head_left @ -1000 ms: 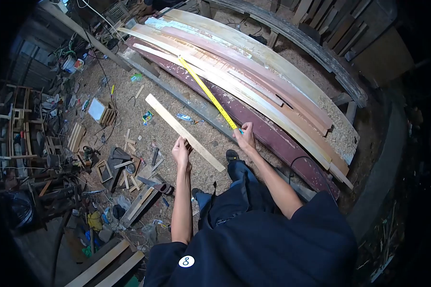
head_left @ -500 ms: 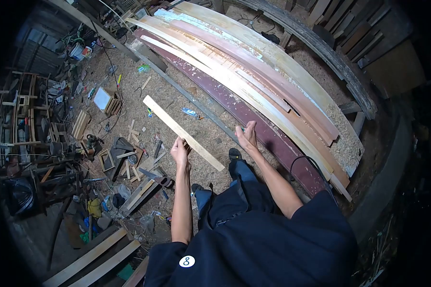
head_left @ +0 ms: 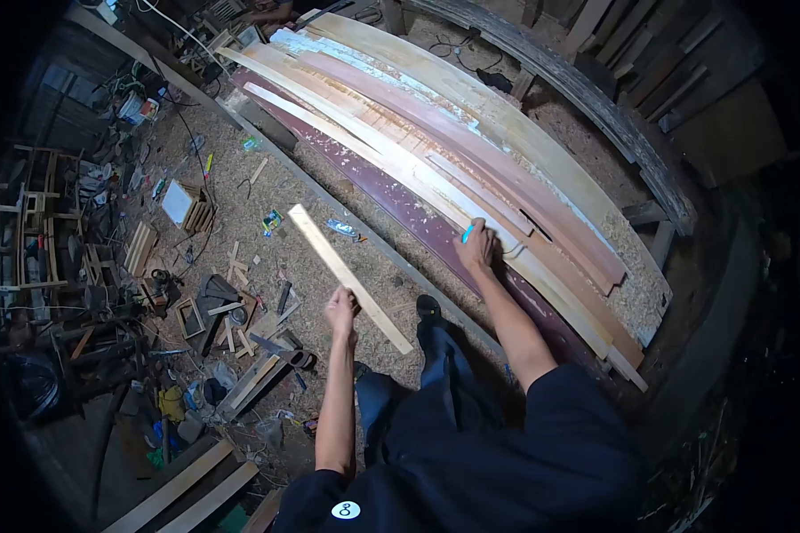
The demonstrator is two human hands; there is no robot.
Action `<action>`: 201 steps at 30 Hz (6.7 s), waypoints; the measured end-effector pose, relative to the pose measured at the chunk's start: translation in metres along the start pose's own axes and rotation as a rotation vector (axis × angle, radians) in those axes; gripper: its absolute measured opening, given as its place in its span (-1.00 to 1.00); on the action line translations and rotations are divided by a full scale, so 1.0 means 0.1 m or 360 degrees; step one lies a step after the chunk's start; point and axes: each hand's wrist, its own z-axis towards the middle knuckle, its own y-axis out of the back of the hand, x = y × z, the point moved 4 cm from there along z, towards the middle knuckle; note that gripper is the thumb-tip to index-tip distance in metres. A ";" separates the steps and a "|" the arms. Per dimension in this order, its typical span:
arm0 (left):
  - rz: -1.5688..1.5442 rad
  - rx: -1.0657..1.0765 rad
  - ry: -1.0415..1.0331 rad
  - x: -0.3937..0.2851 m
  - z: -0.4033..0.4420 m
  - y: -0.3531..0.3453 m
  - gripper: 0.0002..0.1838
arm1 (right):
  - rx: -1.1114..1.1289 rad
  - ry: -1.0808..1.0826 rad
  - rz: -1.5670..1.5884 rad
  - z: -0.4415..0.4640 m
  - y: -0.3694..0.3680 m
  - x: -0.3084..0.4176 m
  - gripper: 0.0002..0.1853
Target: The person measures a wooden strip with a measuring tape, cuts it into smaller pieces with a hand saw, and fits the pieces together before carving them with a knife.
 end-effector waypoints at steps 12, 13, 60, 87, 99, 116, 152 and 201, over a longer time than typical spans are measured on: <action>-0.0073 -0.0012 0.0109 0.14 0.53 -0.69 -0.68 | -0.0230 0.0185 -0.0277 0.60 -0.25 -0.04 -0.43; -0.0036 0.0024 0.0079 0.15 0.54 -0.63 -0.68 | -0.0412 0.0295 -0.0289 0.50 -0.15 0.10 -0.44; -0.0515 -0.1244 -0.0235 1.60 -0.21 6.85 -0.80 | 0.2393 0.0427 0.0974 -6.45 -4.53 4.54 -0.77; 0.0747 -0.0874 -0.0202 4.73 2.57 8.38 -0.78 | 0.0891 0.1139 -0.0683 -6.69 -7.90 2.70 -0.38; 0.0717 -0.0878 -0.0431 4.69 3.21 8.47 -0.78 | 0.0577 0.1203 0.0037 -6.52 -8.37 2.20 -0.69; 0.0329 -0.0684 -0.0452 5.14 3.56 8.15 -0.68 | 0.0490 0.0203 0.1182 -6.41 -8.25 1.88 -0.60; 0.0940 -0.0839 -0.0350 4.71 3.74 7.69 -0.68 | 0.0125 -0.0078 0.1418 -6.58 -8.28 1.52 -0.66; 0.1223 -0.0517 -0.0742 4.79 4.21 7.32 -0.74 | 0.0601 0.0507 0.0885 -6.92 -8.30 1.81 -0.61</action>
